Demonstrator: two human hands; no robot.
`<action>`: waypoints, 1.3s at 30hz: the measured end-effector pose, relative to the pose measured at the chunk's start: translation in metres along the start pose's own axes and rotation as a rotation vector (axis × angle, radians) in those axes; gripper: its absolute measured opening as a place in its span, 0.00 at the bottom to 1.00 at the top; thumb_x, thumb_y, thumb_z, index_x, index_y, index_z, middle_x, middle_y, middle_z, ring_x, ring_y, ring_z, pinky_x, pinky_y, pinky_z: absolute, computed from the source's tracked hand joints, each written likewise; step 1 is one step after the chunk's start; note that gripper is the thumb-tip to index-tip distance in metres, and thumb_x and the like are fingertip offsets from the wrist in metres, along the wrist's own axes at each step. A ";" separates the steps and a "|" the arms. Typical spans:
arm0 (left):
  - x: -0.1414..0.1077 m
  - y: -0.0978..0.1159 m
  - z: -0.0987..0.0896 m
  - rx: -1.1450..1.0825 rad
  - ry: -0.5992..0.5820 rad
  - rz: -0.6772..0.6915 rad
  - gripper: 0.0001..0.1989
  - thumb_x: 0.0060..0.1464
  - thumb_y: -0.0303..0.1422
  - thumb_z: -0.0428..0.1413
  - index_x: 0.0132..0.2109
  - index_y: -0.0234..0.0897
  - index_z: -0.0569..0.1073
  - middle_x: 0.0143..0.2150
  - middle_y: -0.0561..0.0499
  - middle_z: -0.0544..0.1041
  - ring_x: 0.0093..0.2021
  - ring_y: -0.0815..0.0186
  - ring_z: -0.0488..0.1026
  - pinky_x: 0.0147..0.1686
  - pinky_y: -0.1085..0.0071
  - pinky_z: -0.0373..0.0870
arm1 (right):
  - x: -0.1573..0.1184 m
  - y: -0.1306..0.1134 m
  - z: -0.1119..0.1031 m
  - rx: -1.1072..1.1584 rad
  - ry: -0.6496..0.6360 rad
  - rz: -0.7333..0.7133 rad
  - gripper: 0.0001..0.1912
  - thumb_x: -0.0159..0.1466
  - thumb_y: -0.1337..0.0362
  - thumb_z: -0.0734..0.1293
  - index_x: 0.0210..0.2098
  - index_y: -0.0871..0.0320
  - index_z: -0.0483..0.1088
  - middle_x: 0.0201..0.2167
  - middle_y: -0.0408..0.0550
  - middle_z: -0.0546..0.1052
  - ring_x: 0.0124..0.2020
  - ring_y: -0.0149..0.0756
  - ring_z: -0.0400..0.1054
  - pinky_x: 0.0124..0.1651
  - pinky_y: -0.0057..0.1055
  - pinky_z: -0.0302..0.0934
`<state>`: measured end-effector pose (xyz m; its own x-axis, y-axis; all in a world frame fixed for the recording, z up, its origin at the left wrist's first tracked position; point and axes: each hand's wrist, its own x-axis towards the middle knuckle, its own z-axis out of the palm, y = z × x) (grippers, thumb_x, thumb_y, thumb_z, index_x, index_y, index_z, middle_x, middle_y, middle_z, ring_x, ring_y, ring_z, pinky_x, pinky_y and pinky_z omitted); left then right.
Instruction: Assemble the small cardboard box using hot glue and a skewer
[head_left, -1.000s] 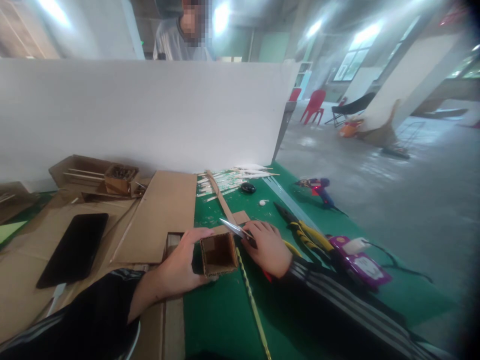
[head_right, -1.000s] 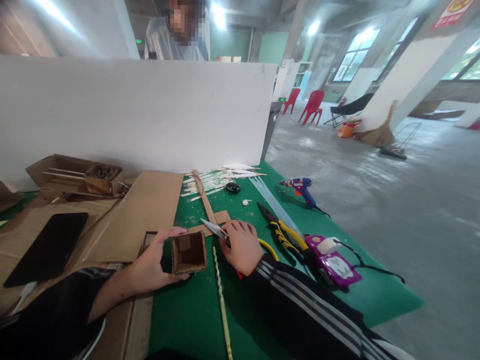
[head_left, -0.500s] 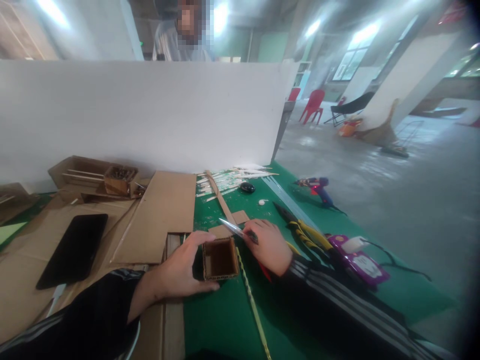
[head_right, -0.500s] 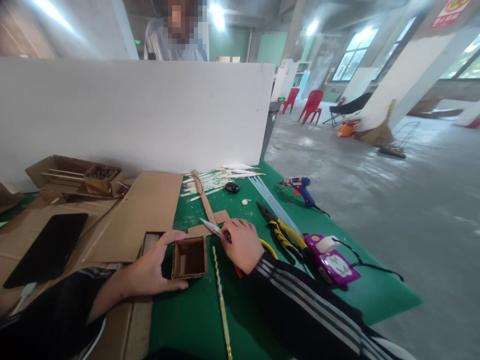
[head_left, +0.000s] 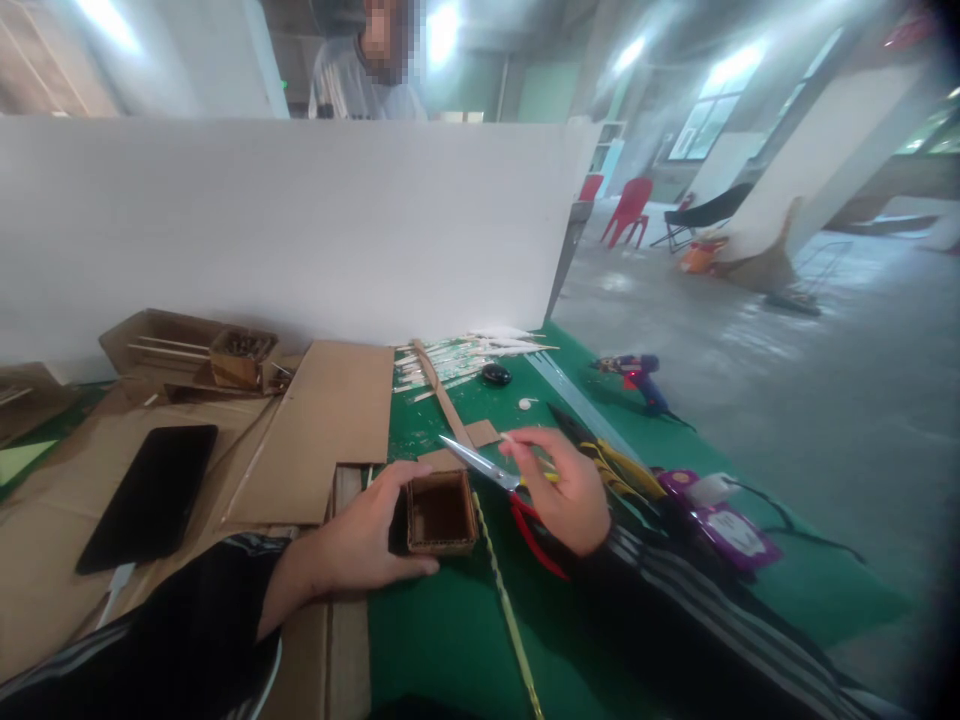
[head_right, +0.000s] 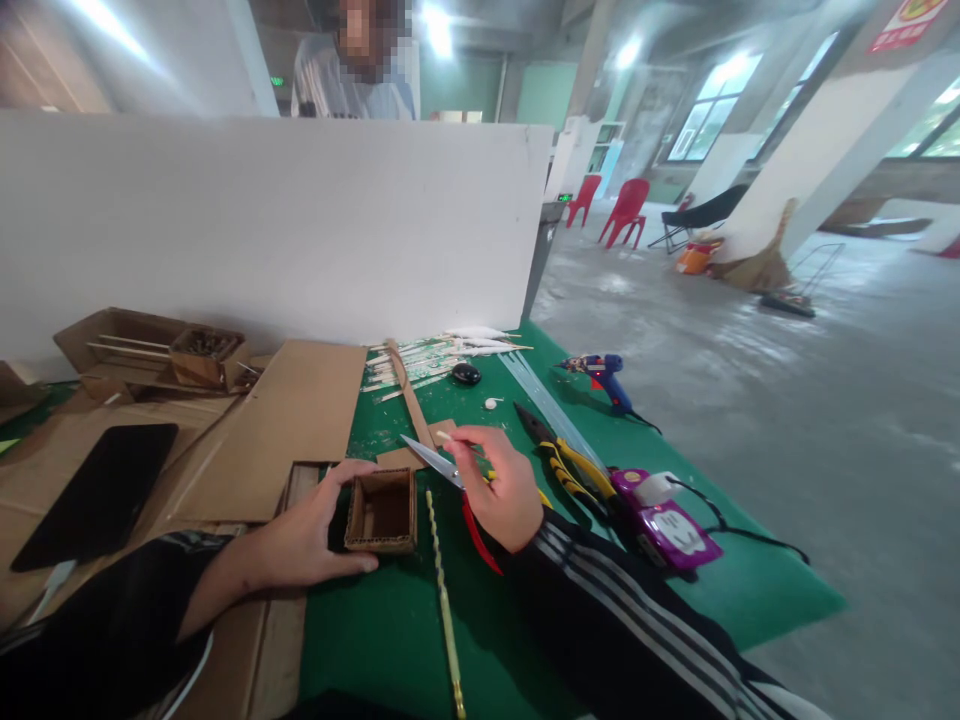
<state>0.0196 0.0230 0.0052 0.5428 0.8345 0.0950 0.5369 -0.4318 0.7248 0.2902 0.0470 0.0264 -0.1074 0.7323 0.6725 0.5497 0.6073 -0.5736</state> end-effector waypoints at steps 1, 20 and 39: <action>0.000 0.001 0.000 0.001 -0.004 -0.012 0.44 0.47 0.38 0.68 0.65 0.44 0.53 0.64 0.41 0.64 0.64 0.47 0.66 0.63 0.49 0.64 | 0.000 -0.002 -0.002 0.047 0.091 -0.020 0.06 0.69 0.65 0.62 0.43 0.55 0.71 0.36 0.47 0.80 0.38 0.39 0.76 0.42 0.33 0.69; 0.001 0.002 -0.001 0.012 -0.037 -0.037 0.44 0.48 0.39 0.68 0.65 0.44 0.52 0.65 0.40 0.63 0.64 0.48 0.65 0.64 0.48 0.62 | 0.005 0.009 -0.007 0.117 0.220 0.096 0.09 0.70 0.64 0.61 0.49 0.56 0.68 0.37 0.50 0.76 0.41 0.38 0.73 0.47 0.38 0.67; 0.002 0.003 0.000 0.007 -0.039 -0.040 0.44 0.48 0.39 0.68 0.66 0.44 0.52 0.65 0.40 0.63 0.64 0.49 0.64 0.65 0.50 0.61 | 0.008 0.016 -0.006 0.022 0.103 0.228 0.09 0.68 0.57 0.65 0.38 0.56 0.70 0.34 0.47 0.76 0.35 0.38 0.72 0.41 0.34 0.66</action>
<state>0.0218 0.0231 0.0079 0.5455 0.8372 0.0389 0.5635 -0.4007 0.7225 0.3032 0.0604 0.0252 0.1029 0.8164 0.5682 0.5314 0.4377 -0.7252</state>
